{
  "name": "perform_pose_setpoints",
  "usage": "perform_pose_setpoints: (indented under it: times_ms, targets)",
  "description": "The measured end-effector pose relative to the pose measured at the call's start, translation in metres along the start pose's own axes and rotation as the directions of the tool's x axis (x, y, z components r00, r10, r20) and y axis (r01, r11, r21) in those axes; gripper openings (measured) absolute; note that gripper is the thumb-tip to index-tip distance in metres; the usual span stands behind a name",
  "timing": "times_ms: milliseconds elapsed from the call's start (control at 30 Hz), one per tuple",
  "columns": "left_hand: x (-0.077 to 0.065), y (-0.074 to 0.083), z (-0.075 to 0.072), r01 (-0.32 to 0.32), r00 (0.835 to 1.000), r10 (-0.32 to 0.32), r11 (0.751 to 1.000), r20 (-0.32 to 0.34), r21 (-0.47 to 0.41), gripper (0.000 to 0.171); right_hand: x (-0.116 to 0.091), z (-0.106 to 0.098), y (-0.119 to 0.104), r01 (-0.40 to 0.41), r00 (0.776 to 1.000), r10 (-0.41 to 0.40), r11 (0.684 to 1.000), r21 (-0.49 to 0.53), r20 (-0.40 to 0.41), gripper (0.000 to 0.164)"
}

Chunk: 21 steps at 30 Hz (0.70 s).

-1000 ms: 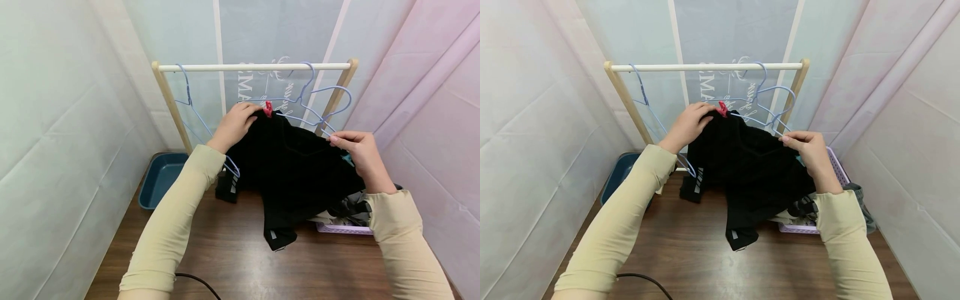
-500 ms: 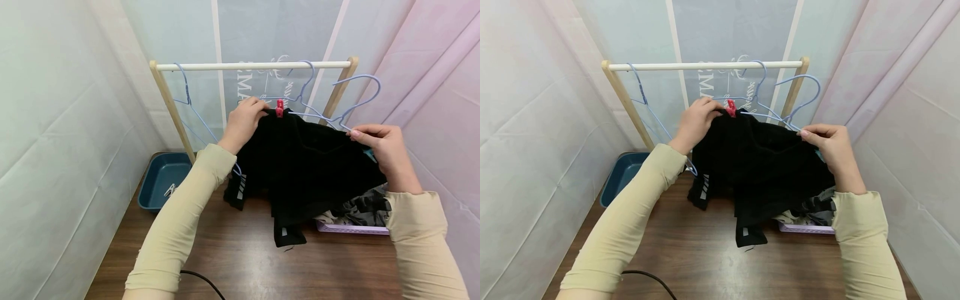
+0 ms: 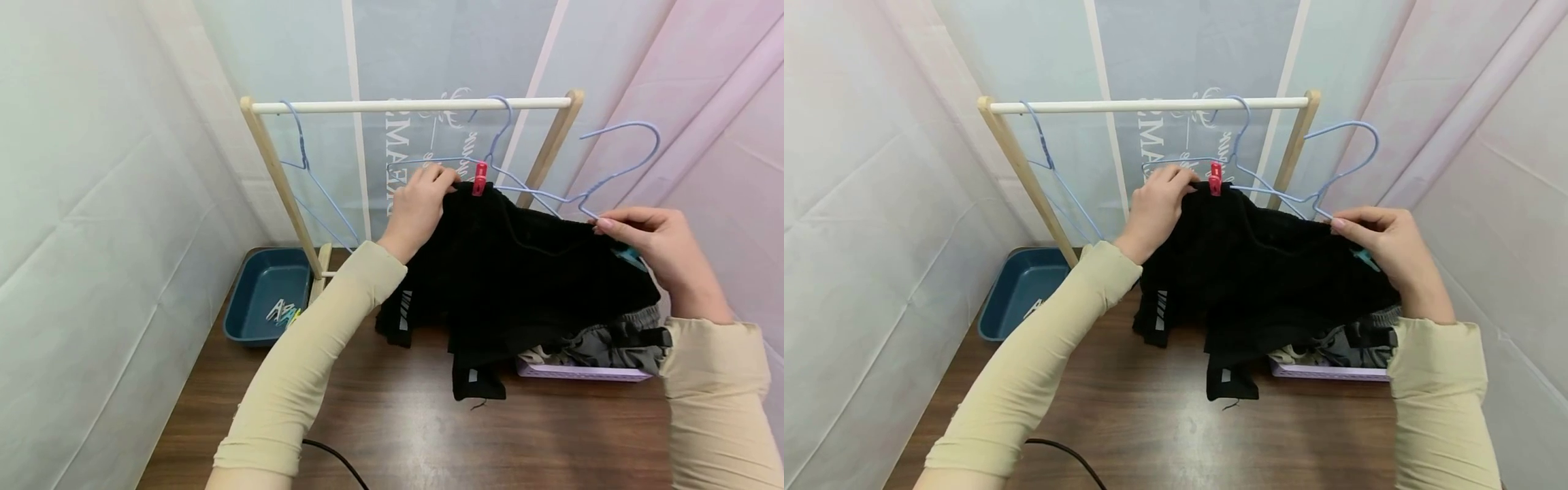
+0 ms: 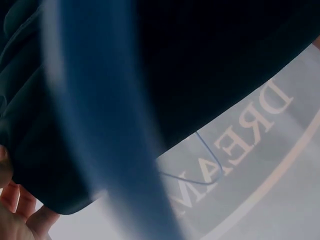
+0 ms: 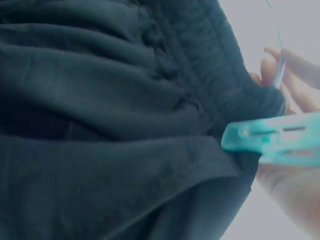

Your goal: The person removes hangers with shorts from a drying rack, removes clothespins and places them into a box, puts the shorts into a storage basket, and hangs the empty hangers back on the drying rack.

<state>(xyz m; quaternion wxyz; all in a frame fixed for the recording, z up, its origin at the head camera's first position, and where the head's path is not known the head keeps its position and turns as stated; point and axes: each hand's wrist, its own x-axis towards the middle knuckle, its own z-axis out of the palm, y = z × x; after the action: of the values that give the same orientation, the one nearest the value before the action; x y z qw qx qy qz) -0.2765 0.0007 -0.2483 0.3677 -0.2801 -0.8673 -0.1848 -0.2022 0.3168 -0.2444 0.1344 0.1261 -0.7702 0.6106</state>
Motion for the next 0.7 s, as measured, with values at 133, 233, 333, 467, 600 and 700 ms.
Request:
perform_pose_setpoints:
  times_ms: [133, 233, 333, 467, 600, 700]
  targets:
    - [0.0, 0.004, 0.004, 0.03, 1.0, -0.03, 1.0, -0.007, -0.002, 0.023, -0.005, -0.015, 0.005, 0.077, 0.995, -0.083, 0.992, 0.096, 0.056, 0.025]
    - [0.001, 0.005, 0.006, 0.066, 0.998, -0.066, 0.998, -0.017, -0.009, 0.019, -0.008, -0.027, 0.013, 0.161, 0.976, -0.191, 0.955, 0.248, 0.103, 0.03]
    - [0.001, 0.005, 0.006, 0.089, 0.996, -0.089, 0.996, -0.021, -0.014, 0.019, -0.014, -0.038, 0.022, 0.173, 0.968, -0.212, 0.953, 0.25, 0.137, 0.036]
    - [0.001, 0.007, 0.006, 0.105, 0.994, -0.105, 0.994, -0.025, -0.021, 0.018, -0.026, -0.05, 0.033, 0.071, 0.99, -0.075, 0.997, 0.034, 0.12, 0.047]
    - [0.001, 0.01, 0.007, 0.104, 0.994, -0.105, 0.994, -0.03, -0.038, 0.017, -0.032, -0.053, 0.04, -0.021, 0.999, 0.029, 0.979, -0.2, 0.037, 0.047]
    - [0.001, 0.013, 0.008, 0.08, 0.996, -0.082, 0.995, -0.033, -0.052, 0.017, -0.032, -0.051, 0.043, -0.058, 0.998, 0.048, 0.955, -0.292, -0.04, 0.041]
